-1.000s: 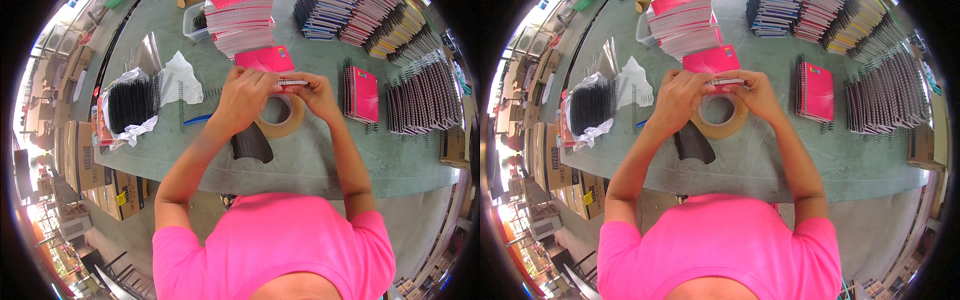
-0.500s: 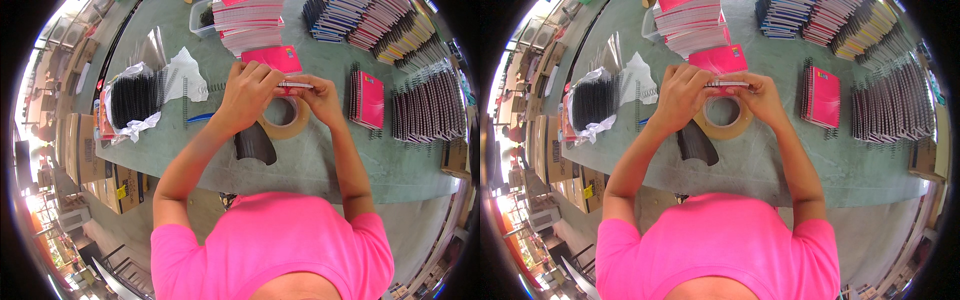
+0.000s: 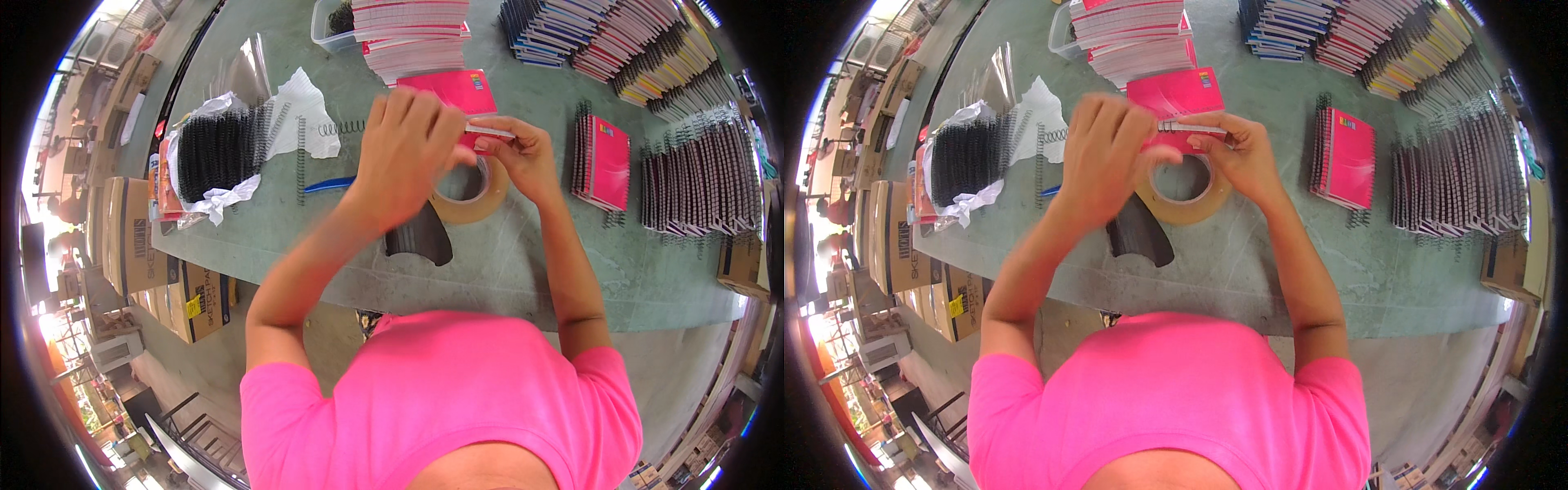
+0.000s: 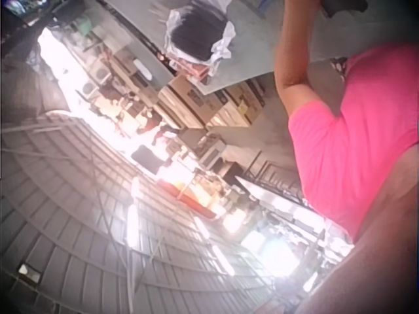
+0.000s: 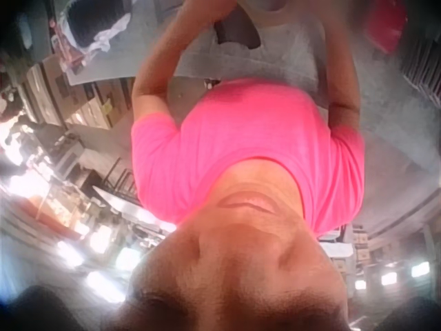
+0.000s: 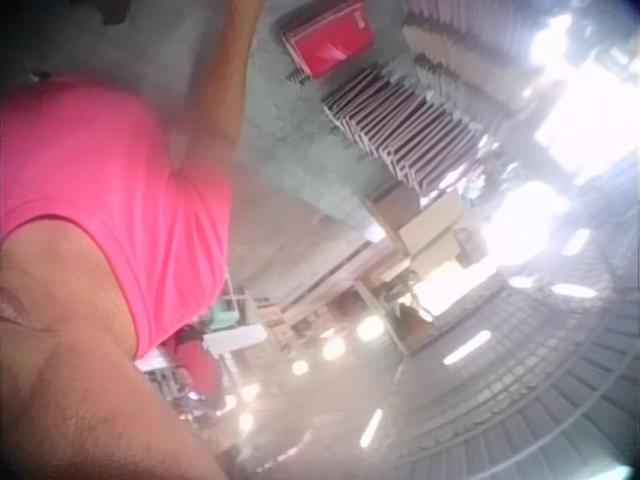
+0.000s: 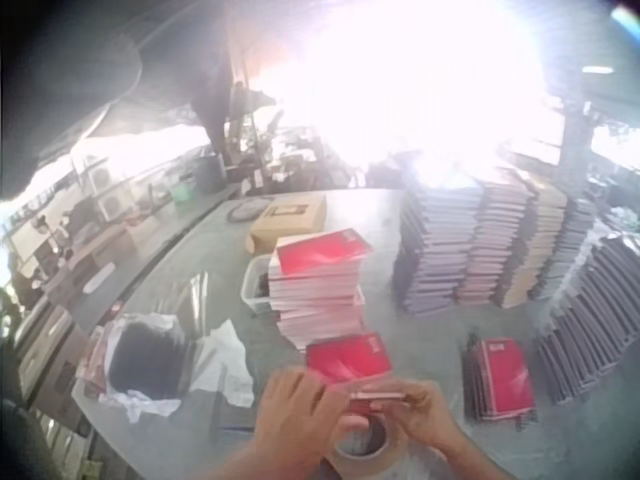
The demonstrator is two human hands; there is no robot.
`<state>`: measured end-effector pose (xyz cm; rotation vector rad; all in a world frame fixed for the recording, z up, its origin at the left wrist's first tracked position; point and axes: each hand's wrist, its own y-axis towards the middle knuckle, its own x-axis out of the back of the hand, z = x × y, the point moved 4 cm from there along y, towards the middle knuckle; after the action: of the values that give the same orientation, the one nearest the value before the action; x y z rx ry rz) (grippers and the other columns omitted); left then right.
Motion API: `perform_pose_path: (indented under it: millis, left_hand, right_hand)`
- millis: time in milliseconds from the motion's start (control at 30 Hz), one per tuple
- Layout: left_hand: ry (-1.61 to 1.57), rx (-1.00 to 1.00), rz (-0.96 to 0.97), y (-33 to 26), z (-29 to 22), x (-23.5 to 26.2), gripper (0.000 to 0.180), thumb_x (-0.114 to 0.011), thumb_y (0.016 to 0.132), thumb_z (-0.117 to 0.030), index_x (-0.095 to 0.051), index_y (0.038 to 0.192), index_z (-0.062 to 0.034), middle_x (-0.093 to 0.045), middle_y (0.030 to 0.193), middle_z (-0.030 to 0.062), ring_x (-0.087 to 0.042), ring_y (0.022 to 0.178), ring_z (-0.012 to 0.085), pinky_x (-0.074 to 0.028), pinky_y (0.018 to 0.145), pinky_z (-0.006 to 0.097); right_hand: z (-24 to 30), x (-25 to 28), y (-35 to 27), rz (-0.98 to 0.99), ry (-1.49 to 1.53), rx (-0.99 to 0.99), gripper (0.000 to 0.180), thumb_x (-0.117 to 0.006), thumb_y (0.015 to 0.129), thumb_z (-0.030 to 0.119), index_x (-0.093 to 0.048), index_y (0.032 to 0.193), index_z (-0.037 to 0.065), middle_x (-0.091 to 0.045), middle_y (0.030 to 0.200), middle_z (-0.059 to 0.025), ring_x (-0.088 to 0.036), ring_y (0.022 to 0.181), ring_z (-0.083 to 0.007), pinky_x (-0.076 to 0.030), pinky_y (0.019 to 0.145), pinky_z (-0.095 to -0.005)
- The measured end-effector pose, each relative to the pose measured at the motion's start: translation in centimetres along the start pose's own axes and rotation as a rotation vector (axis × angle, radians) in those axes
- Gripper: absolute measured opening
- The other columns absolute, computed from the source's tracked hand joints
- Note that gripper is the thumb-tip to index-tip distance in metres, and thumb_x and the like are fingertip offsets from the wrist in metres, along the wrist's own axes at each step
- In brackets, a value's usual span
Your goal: The person assembles notebooks by threading wire coils through the punched edges of paper stacks and notebook covers, then uses shears to cut the excess wire.
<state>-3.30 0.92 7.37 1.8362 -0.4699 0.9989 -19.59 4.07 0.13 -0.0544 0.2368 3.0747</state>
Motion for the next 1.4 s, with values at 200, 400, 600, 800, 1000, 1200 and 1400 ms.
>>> perform_pose_path:
  millis: [200,400,600,800,1000,1200,1400]
  left_hand:
    - [-0.402,0.656,0.235,-8.1,2.2,-0.2,0.048,-0.077,0.071,-0.029,-0.050,0.102,-0.0038,-0.057,0.089,0.0077,-0.055,0.083,0.0210,-0.045,0.071,0.031]
    - [-0.655,0.739,0.138,-10.8,2.9,-2.1,0.046,-0.077,0.074,-0.018,-0.048,0.107,-0.0055,-0.057,0.090,0.0042,-0.055,0.084,0.0153,-0.046,0.072,0.027]
    - [-0.151,0.287,-0.251,-1.5,0.9,4.0,0.026,-0.071,0.073,-0.009,-0.055,0.094,-0.0060,-0.056,0.087,0.0093,-0.056,0.076,0.0232,-0.047,0.067,0.032]
    - [-0.120,0.178,-0.300,1.1,-0.6,3.8,0.017,-0.069,0.070,-0.005,-0.061,0.085,-0.0063,-0.056,0.080,0.0101,-0.058,0.077,0.0284,-0.048,0.064,0.035]
    - [-0.117,0.115,-0.105,0.1,-1.5,1.0,0.018,-0.071,0.069,-0.005,-0.063,0.085,-0.0051,-0.059,0.080,0.0092,-0.059,0.075,0.0243,-0.048,0.063,0.032]
    - [-0.094,0.063,-0.031,1.7,-1.6,0.7,0.019,-0.073,0.068,-0.004,-0.063,0.084,-0.0046,-0.059,0.081,0.0083,-0.059,0.076,0.0225,-0.048,0.064,0.031]
    - [-0.114,0.070,-0.030,2.5,-2.5,0.6,0.012,-0.065,0.073,-0.008,-0.060,0.083,-0.0074,-0.053,0.083,0.0087,-0.057,0.081,0.0255,-0.049,0.063,0.038]
  right_hand:
    - [1.6,0.7,-0.5,-0.090,-0.408,0.234,0.021,-0.064,0.083,0.004,-0.066,0.103,0.001,-0.064,0.101,-0.0070,-0.059,0.087,-0.0101,-0.046,0.076,-0.0210]
    - [3.8,0.2,-1.2,-0.171,-0.602,0.142,0.020,-0.066,0.081,0.010,-0.067,0.100,0.003,-0.065,0.086,-0.0045,-0.058,0.066,-0.0106,-0.046,0.058,-0.0234]
    - [0.5,0.6,-1.6,-0.024,0.178,-0.266,0.019,-0.057,0.090,0.012,-0.058,0.106,0.000,-0.065,0.086,-0.0070,-0.062,0.057,-0.0124,-0.050,0.052,-0.0225]
    - [-0.5,-0.4,-1.4,-0.034,0.203,-0.085,0.021,-0.056,0.091,0.013,-0.058,0.108,0.001,-0.066,0.090,-0.0089,-0.066,0.076,-0.0149,-0.055,0.065,-0.0262]
    - [-0.3,-0.4,-1.4,-0.027,0.114,-0.087,0.029,-0.054,0.093,0.022,-0.057,0.111,0.001,-0.066,0.094,-0.0090,-0.065,0.083,-0.0152,-0.052,0.070,-0.0262]
    - [-1.6,0.2,-1.5,0.052,0.289,-0.085,0.043,-0.040,0.098,0.036,-0.054,0.115,0.000,-0.065,0.099,-0.0082,-0.062,0.086,-0.0118,-0.047,0.078,-0.0252]
    - [-1.1,-0.1,-1.7,-0.005,0.267,-0.094,0.048,-0.045,0.095,0.042,-0.059,0.110,-0.001,-0.052,0.080,0.0019,-0.042,0.068,-0.0056,-0.038,0.064,-0.0214]
